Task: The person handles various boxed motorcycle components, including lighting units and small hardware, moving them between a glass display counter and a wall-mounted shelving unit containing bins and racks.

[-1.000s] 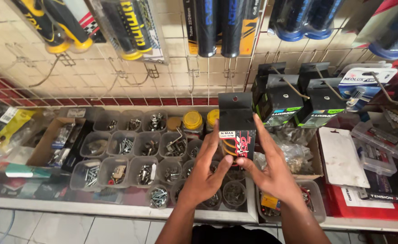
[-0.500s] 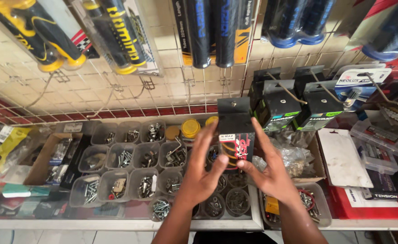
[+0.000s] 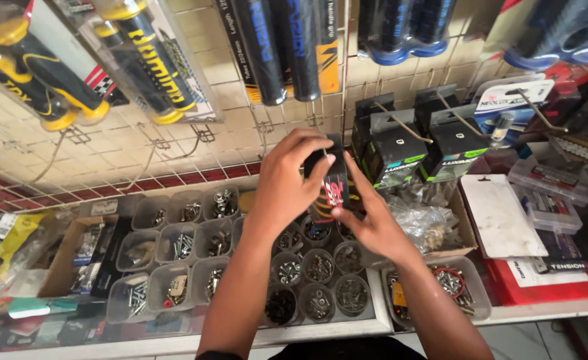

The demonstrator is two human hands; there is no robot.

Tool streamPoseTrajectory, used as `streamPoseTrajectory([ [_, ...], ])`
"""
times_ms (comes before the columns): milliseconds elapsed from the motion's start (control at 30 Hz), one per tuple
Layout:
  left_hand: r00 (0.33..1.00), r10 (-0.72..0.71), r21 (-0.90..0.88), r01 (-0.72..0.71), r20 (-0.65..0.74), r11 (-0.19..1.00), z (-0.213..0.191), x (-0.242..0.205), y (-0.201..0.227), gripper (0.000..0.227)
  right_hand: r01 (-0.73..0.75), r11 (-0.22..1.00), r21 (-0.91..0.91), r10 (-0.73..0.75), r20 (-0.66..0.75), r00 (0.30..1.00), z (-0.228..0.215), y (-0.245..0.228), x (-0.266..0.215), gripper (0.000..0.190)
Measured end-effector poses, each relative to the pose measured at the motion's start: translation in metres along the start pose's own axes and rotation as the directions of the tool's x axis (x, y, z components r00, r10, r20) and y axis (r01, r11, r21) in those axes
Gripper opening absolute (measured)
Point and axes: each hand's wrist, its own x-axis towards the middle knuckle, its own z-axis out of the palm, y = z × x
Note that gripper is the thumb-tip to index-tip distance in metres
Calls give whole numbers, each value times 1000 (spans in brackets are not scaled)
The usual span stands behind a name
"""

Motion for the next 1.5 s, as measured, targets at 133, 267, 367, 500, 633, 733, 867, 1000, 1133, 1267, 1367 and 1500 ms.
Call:
streamPoseTrajectory([
  [133,997,54,65,-51,-52,997,14,9,-18,17,-39,997,-67,38,-26,999,3,13,10,88],
  [267,995,52,107,-43,-81,993,23,14,-32,13,2,998,-70,-4,-28,1000,9,24,18,88],
  [367,992,87,178,-70,-89,981,27,14,-35,11,-5,993,-121,-3,-65,998,15,26,19,85],
  [500,988,108,240,-79,-110,968,30,14,-36,7,-91,958,-272,39,-192,981,31,18,18,85],
  [633,987,109,233,-80,-114,969,32,15,-35,8,-262,902,-344,142,-339,930,50,5,25,91],
  [733,986,105,240,-71,-130,968,35,14,-35,7,-311,865,-394,132,-420,898,64,1,32,98],
  [867,986,88,238,-53,-141,970,37,12,-37,9,-233,824,-516,-58,-486,872,78,9,42,104],
  [1000,986,73,215,-40,-150,976,39,10,-44,9,-128,777,-617,-199,-433,879,82,22,49,100],
  [1133,983,103,254,-62,-150,965,41,11,-51,14,-285,797,-532,28,-439,898,78,25,53,95],
  [1267,985,98,277,-55,-142,959,43,13,-56,24,-340,752,-565,86,-427,900,73,24,54,95],
  [1367,989,46,284,-5,-139,959,44,16,-56,20,-345,731,-589,76,-433,898,72,23,56,94],
  [1500,981,33,261,18,-192,965,47,15,-55,18,-374,710,-597,118,-423,899,72,21,57,95],
])
